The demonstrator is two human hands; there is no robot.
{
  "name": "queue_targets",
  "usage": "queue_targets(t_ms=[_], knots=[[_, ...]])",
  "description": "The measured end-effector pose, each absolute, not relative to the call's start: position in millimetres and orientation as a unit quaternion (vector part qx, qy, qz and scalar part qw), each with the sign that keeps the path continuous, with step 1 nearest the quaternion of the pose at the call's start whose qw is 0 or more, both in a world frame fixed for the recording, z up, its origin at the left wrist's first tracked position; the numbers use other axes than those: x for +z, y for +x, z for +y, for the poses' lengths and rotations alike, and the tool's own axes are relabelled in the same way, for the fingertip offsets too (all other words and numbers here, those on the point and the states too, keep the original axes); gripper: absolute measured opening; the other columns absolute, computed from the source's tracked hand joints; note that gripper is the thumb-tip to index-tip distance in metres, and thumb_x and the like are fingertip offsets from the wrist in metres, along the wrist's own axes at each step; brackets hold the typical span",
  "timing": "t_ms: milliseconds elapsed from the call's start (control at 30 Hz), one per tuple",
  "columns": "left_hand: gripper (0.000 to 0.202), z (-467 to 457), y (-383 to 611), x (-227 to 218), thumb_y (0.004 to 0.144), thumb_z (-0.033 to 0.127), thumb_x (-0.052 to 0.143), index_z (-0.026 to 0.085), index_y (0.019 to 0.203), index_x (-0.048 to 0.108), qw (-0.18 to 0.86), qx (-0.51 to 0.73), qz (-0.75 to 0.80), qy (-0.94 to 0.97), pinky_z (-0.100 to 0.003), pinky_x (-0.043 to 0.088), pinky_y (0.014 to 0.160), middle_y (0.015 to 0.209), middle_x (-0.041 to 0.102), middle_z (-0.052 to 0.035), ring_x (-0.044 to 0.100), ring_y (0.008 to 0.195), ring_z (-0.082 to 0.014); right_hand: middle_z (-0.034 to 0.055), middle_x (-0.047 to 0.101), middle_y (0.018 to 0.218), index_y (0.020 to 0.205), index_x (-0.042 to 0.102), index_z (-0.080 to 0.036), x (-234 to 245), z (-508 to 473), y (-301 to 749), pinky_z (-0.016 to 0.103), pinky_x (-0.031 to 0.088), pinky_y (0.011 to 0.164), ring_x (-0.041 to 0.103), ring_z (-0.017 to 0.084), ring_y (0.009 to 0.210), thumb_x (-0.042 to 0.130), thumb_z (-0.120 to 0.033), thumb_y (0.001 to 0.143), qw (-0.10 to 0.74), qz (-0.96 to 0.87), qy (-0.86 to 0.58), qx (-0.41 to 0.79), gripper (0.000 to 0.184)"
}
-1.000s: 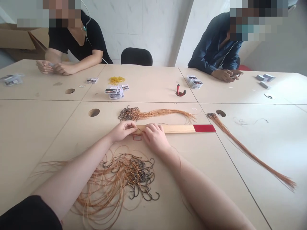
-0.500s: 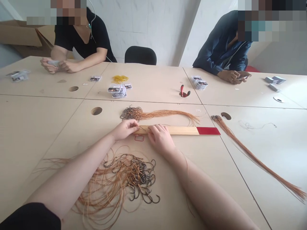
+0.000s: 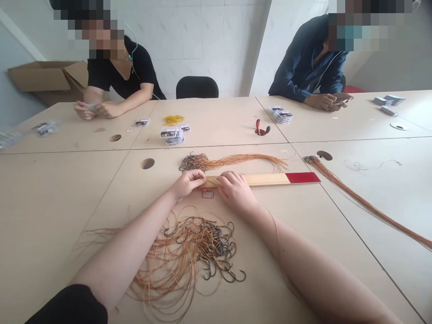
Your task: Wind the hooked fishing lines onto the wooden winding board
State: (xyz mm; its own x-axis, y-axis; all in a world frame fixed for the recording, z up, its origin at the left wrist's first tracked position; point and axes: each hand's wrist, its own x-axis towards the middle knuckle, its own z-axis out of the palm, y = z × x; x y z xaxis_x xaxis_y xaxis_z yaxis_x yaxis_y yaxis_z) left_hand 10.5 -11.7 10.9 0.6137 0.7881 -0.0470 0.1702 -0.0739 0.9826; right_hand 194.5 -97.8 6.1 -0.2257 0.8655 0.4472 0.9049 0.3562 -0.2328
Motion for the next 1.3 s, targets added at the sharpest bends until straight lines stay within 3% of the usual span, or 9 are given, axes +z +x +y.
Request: queue_targets(t_ms=[200, 367, 900, 1300], knots=[[0.019, -10, 11, 8, 0.078, 0.033, 0.059, 0.015, 0.076, 0.058, 0.587, 0.246, 0.337, 0.693, -0.024, 0.037, 0.062, 0.068, 0.052, 0.0017, 0.047, 0.064, -0.0100, 0.0109, 0.048, 0.129, 0.124, 0.047, -0.019, 7, -102, 189, 0.037, 0.034, 0.095, 0.038, 0.022, 0.122, 0.042, -0.022, 0.090, 0.238, -0.824, -0.514, -0.021, 0.035], [0.017, -11, 10, 7, 0.078, 0.032, 0.058, 0.015, 0.077, 0.057, 0.601, 0.250, 0.337, 0.680, -0.025, 0.040, 0.067, 0.072, 0.054, 0.0008, 0.050, 0.070, -0.0116, 0.0106, 0.040, 0.139, 0.139, 0.033, -0.021, 7, -105, 189, 0.041, 0.031, 0.099, 0.031, 0.023, 0.129, 0.036, -0.027, 0.094, 0.197, -0.832, -0.518, -0.017, 0.045], [0.021, -12, 11, 7, 0.076, 0.036, 0.059, 0.016, 0.079, 0.055, 0.612, 0.243, 0.347, 0.668, -0.026, 0.042, 0.068, 0.075, 0.054, -0.0008, 0.050, 0.072, -0.0127, 0.0120, 0.044, 0.136, 0.137, 0.036, -0.021, 1, -110, 194, 0.041, 0.028, 0.098, 0.037, 0.022, 0.125, 0.033, -0.019, 0.093, 0.190, -0.826, -0.530, -0.025, 0.044], [0.023, -13, 10, 5, 0.076, 0.038, 0.061, 0.015, 0.079, 0.059, 0.553, 0.248, 0.366, 0.706, -0.027, 0.042, 0.071, 0.079, 0.060, -0.0018, 0.053, 0.075, -0.0138, 0.0117, 0.049, 0.130, 0.127, 0.046, -0.019, 3, -114, 194, 0.039, 0.028, 0.096, 0.044, 0.021, 0.117, 0.037, -0.017, 0.089, 0.205, -0.809, -0.551, -0.017, 0.039]])
